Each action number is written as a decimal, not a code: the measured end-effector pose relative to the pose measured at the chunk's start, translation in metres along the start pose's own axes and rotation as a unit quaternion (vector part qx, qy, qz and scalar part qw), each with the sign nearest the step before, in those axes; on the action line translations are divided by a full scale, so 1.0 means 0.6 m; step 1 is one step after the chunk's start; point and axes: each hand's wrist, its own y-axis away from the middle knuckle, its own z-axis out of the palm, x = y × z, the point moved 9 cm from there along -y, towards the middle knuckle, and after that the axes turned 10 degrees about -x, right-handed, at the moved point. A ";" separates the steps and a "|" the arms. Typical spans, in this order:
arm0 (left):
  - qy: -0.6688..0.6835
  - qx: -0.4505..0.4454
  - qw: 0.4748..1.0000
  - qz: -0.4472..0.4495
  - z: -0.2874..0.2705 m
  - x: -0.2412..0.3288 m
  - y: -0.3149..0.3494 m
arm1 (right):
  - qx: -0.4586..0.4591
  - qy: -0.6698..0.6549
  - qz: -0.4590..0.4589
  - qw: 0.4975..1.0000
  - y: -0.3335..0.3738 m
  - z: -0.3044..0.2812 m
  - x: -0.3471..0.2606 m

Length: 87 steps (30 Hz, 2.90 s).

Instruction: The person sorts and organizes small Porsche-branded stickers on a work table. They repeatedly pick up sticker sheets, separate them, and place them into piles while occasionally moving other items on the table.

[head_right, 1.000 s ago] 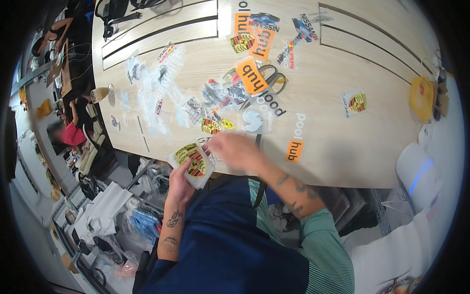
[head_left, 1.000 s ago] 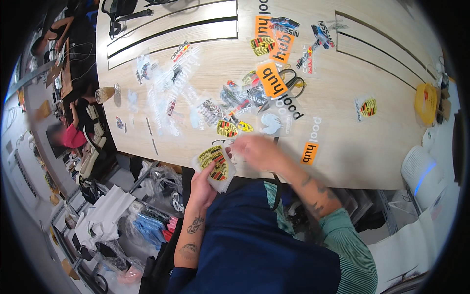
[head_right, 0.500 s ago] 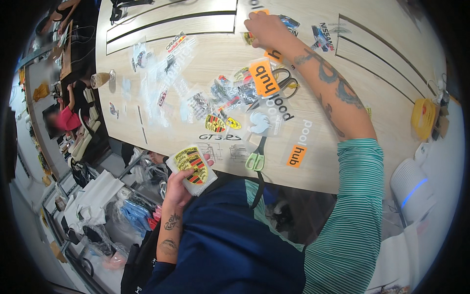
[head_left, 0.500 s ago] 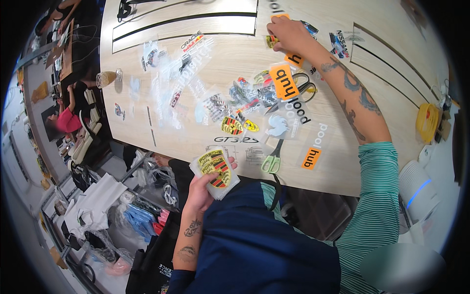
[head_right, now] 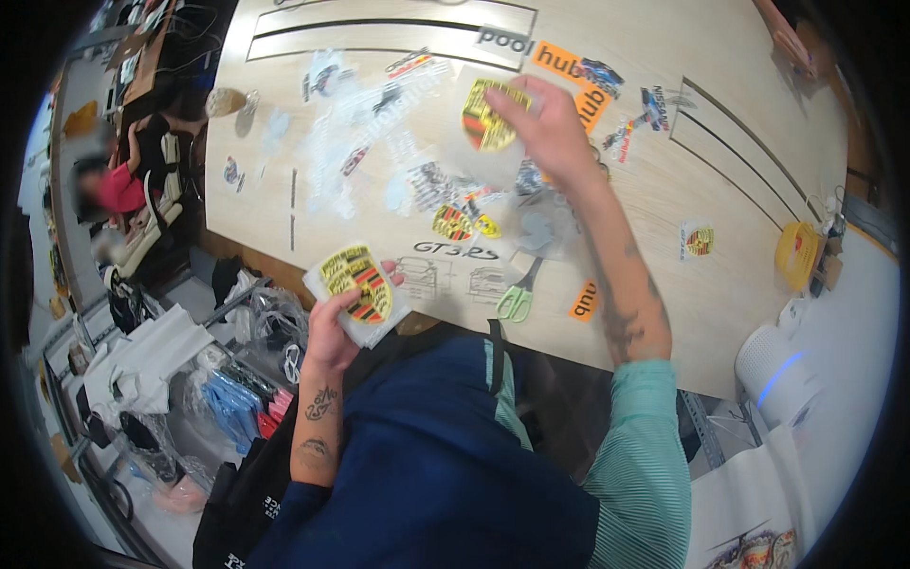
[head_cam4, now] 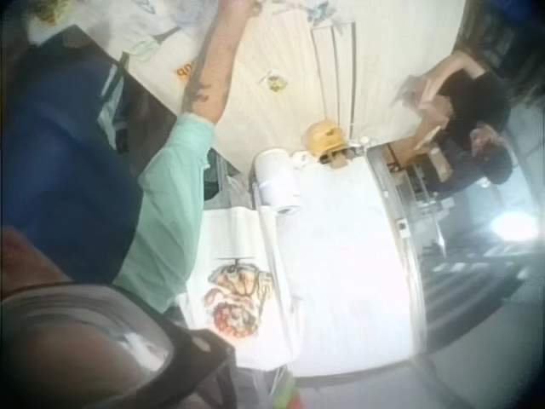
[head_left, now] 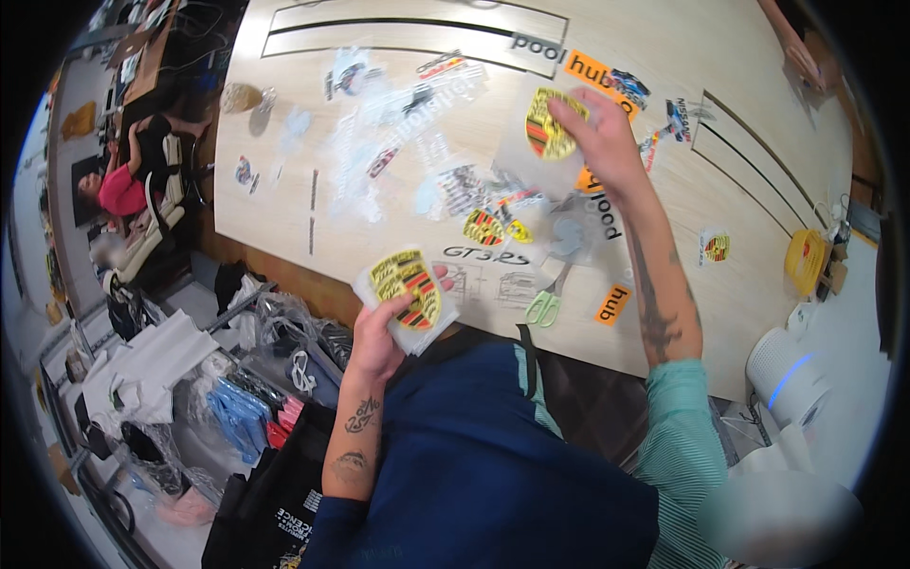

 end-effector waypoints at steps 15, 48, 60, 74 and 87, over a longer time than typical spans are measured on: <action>0.188 -0.240 0.952 -0.002 -0.049 0.181 0.121 | -0.020 0.056 -0.080 0.995 0.172 0.449 -0.239; -0.119 -0.052 0.987 -0.095 -0.036 0.108 -0.066 | 0.633 0.270 0.299 0.661 0.624 -0.379 0.515; -0.051 0.058 0.992 -0.101 -0.020 0.030 -0.112 | 0.120 0.426 -0.081 0.893 0.054 -0.039 0.130; -0.035 0.128 0.987 -0.095 -0.056 0.027 -0.110 | -0.037 0.509 0.043 0.859 0.156 0.143 0.258; -0.021 0.122 0.988 -0.094 -0.067 0.025 -0.100 | -0.080 0.606 -0.050 0.790 0.009 -0.017 0.213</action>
